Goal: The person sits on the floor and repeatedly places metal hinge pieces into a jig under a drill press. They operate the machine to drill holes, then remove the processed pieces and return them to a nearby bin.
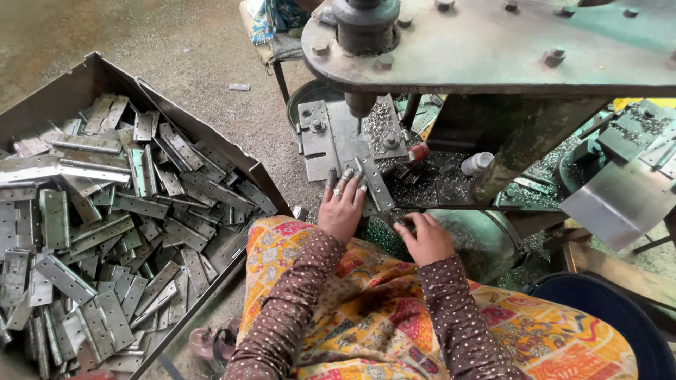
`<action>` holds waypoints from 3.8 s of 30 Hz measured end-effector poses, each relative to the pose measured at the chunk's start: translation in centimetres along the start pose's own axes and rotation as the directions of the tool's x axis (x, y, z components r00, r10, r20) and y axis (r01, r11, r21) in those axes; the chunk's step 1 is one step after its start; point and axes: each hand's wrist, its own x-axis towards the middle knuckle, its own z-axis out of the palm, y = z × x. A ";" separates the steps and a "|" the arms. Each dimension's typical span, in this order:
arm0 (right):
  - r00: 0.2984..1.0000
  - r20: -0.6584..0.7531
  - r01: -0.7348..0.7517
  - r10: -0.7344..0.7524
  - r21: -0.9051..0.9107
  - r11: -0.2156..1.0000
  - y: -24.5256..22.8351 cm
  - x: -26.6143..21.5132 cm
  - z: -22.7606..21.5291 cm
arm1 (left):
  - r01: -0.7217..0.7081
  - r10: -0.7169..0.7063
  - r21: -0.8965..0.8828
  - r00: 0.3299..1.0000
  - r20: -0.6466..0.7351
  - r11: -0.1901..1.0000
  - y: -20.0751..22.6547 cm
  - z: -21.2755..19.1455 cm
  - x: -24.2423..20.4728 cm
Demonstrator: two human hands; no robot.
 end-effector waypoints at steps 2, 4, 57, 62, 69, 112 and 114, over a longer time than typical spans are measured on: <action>0.998 -0.044 0.047 -0.047 0.006 0.999 0.1 0.2 -0.1 | -0.022 0.008 -0.264 0.998 -0.056 0.964 -1.0 0.0 0.8; 0.993 -0.075 0.094 -0.091 0.037 0.995 0.1 0.2 -0.1 | 0.010 -0.042 -0.292 0.994 -0.104 0.956 -1.4 -0.1 2.0; 0.874 0.437 -0.110 0.212 -0.248 0.962 5.5 0.6 7.2 | 0.281 -0.280 0.039 0.917 0.283 0.959 -2.3 6.8 6.5; 0.931 0.332 -0.083 0.154 -0.219 0.972 8.8 -2.6 10.9 | 0.352 -0.310 -0.134 0.914 0.262 0.926 -2.1 5.5 5.4; 0.813 0.485 -0.178 0.322 -0.319 0.931 3.4 2.1 5.2 | 0.317 -0.286 -0.050 0.903 0.321 0.947 -2.2 3.4 6.1; 0.756 0.507 -0.201 0.413 -0.421 0.884 1.4 3.3 3.1 | 0.326 -0.284 -0.050 0.881 0.377 0.944 -4.1 3.5 8.5; 0.797 0.495 -0.137 0.346 -0.410 0.902 1.9 3.5 3.4 | 0.363 -0.305 -0.075 0.864 0.402 0.929 -4.6 4.0 9.5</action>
